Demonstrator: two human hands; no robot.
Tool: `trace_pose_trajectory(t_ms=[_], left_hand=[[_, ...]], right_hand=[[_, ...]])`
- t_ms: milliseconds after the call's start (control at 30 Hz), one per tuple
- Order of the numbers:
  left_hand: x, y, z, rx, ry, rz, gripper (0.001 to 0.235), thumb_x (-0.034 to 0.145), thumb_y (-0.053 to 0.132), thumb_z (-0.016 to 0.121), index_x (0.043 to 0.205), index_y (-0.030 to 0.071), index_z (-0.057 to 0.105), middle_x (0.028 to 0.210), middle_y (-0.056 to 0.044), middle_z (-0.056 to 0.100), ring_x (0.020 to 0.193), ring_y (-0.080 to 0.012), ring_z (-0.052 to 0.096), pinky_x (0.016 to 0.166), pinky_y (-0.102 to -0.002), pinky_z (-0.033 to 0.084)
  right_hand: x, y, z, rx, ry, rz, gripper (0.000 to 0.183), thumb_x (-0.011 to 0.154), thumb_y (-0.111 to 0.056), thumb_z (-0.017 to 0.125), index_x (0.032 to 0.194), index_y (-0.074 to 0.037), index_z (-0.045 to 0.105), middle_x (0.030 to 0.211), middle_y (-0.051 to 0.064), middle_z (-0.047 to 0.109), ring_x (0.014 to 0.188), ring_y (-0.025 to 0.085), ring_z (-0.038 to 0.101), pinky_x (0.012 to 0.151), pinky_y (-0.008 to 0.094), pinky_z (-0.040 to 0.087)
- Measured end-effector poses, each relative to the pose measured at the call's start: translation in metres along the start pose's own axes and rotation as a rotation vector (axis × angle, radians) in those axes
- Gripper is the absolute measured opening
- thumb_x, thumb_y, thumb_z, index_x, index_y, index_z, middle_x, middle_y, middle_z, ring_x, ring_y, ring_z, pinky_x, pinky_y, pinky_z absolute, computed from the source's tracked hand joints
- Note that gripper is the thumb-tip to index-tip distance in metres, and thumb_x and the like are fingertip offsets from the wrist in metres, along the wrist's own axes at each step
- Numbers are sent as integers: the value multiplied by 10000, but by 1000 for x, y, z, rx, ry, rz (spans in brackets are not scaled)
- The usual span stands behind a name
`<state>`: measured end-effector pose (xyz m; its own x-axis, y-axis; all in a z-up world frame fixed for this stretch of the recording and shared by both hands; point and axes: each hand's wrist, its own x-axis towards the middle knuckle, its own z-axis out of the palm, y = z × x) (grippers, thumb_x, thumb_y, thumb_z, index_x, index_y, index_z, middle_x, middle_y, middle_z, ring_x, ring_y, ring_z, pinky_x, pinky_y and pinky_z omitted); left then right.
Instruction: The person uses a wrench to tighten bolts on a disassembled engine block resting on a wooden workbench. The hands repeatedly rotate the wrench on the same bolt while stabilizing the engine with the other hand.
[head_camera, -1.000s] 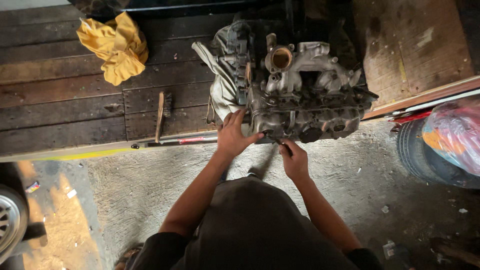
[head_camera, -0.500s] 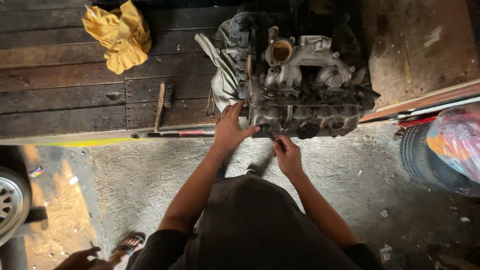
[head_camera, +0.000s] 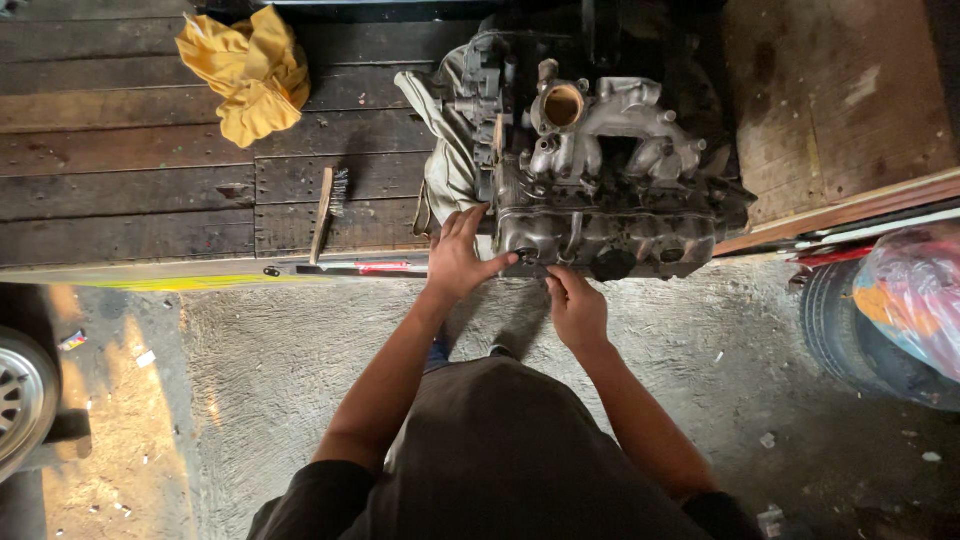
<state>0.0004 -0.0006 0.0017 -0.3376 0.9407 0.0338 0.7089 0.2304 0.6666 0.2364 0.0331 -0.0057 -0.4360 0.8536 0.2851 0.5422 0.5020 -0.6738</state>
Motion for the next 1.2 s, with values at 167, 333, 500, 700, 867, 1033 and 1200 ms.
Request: trace_pose_trajectory(t_ms=[167,333,500,700,867,1033,1200], left_hand=[[-3,0,4,-12,10,-17,1048,684,698,805,1517,157,468,1531,-103,534,1477,-364,408,1123,-648,344],[-3,-5,12,-47,49,2,1044,704,723,780,1535,173,467,1525,-134,529,1467,-419,390,1144,-620,363],[-7,-7,17,-114,74,8,1036,726,700,775,1545,154,453,1554,-165,502,1495,-444,350,1187,-545,351],[-11,-4,18,-172,127,9,1012,750,686,775,1551,151,465,1597,-165,481,1542,-431,308,1243,-520,309],[-14,-1,17,-191,128,-15,1011,751,687,773,1551,155,458,1605,-149,473,1553,-413,302,1240,-535,299],[-13,0,15,-178,97,-33,1038,734,682,776,1567,163,440,1605,-141,461,1543,-411,292,1214,-590,275],[-12,-5,21,-165,135,-5,1023,737,730,756,1547,184,454,1589,-96,513,1556,-390,335,1211,-577,310]], right_hand=[[12,-10,-20,-97,-4,-161,159,963,-146,703,1117,-117,729,993,98,754,787,295,727,651,389,567],[25,-21,-38,-162,-122,-173,141,957,-171,714,1086,-130,752,958,82,770,758,283,735,630,384,568],[51,-29,-61,-214,-265,-256,156,928,-187,724,1063,-146,790,917,93,775,704,290,731,599,403,563],[83,-43,-81,-289,-438,-347,155,920,-184,734,1060,-178,802,876,113,763,723,307,723,638,428,560],[83,-47,-83,-298,-479,-290,193,935,-208,738,1118,-180,792,882,126,752,738,323,717,640,434,553],[73,-45,-80,-271,-429,-238,189,948,-208,740,1122,-157,793,919,120,751,770,332,711,653,434,546],[62,-40,-88,-142,-340,-131,177,965,-185,741,1124,-118,780,1013,104,763,812,285,727,682,378,560]])
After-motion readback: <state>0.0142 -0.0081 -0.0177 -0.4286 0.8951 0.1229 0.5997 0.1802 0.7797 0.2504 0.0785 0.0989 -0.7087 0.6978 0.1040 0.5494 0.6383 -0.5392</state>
